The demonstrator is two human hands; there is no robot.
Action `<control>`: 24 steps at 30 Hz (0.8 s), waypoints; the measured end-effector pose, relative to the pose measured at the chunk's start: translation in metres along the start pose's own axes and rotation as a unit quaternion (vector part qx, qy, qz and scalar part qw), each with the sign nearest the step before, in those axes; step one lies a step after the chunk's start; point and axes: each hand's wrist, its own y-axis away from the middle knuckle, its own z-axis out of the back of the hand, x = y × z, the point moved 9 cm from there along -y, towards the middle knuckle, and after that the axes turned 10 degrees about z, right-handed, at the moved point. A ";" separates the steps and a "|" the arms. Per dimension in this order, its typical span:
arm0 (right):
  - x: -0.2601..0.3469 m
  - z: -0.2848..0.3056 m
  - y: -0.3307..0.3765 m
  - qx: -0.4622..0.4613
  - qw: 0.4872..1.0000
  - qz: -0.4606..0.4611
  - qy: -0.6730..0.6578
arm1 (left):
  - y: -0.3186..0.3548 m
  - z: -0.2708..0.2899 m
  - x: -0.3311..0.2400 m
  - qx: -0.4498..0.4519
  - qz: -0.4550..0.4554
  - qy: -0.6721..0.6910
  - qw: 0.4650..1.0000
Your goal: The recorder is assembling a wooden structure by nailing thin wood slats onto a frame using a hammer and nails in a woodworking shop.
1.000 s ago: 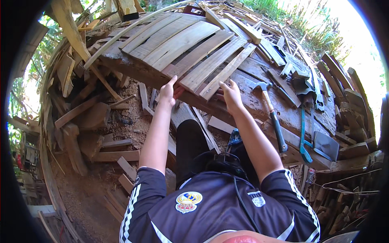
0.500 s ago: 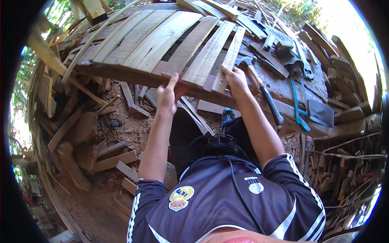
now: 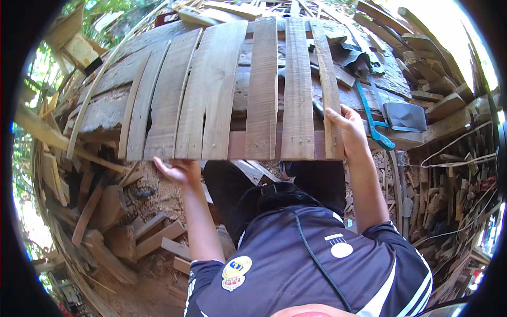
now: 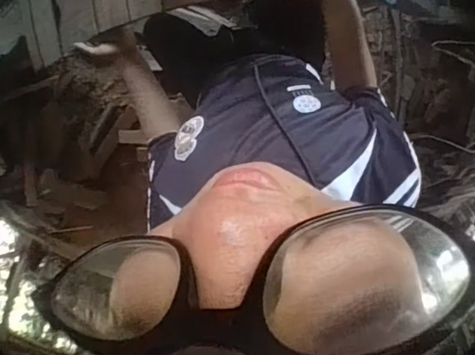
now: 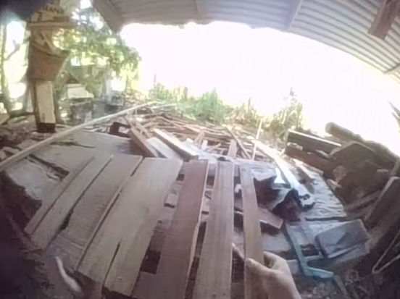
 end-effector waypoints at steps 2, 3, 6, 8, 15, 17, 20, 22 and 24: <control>0.007 0.021 0.002 -0.018 1.000 0.009 0.019 | 0.002 -0.003 0.009 -0.014 0.007 0.008 1.000; 0.010 0.026 0.000 0.006 0.999 0.013 0.041 | 0.011 -0.006 0.015 -0.024 0.018 -0.011 1.000; 0.007 0.055 -0.007 0.055 0.994 0.006 0.097 | 0.048 -0.018 0.042 -0.133 0.004 -0.048 0.990; 0.007 0.084 -0.018 0.036 0.988 -0.004 0.151 | 0.063 -0.041 0.068 -0.102 0.021 -0.051 0.993; 0.045 0.136 -0.048 0.000 0.997 -0.031 0.064 | 0.085 -0.121 0.077 -0.089 0.065 -0.039 0.993; 0.059 0.136 -0.036 0.001 0.994 0.096 0.043 | 0.078 -0.146 0.060 -0.051 0.049 -0.051 0.996; 0.079 0.106 -0.016 0.011 0.965 0.033 -0.259 | 0.072 -0.196 0.043 0.030 0.029 -0.068 0.997; 0.111 0.087 0.003 0.102 0.938 0.101 -0.316 | 0.069 -0.218 0.038 0.029 0.050 -0.070 0.996; 0.115 0.077 0.012 0.073 0.942 0.136 -0.299 | 0.072 -0.233 0.029 0.027 0.041 -0.020 0.999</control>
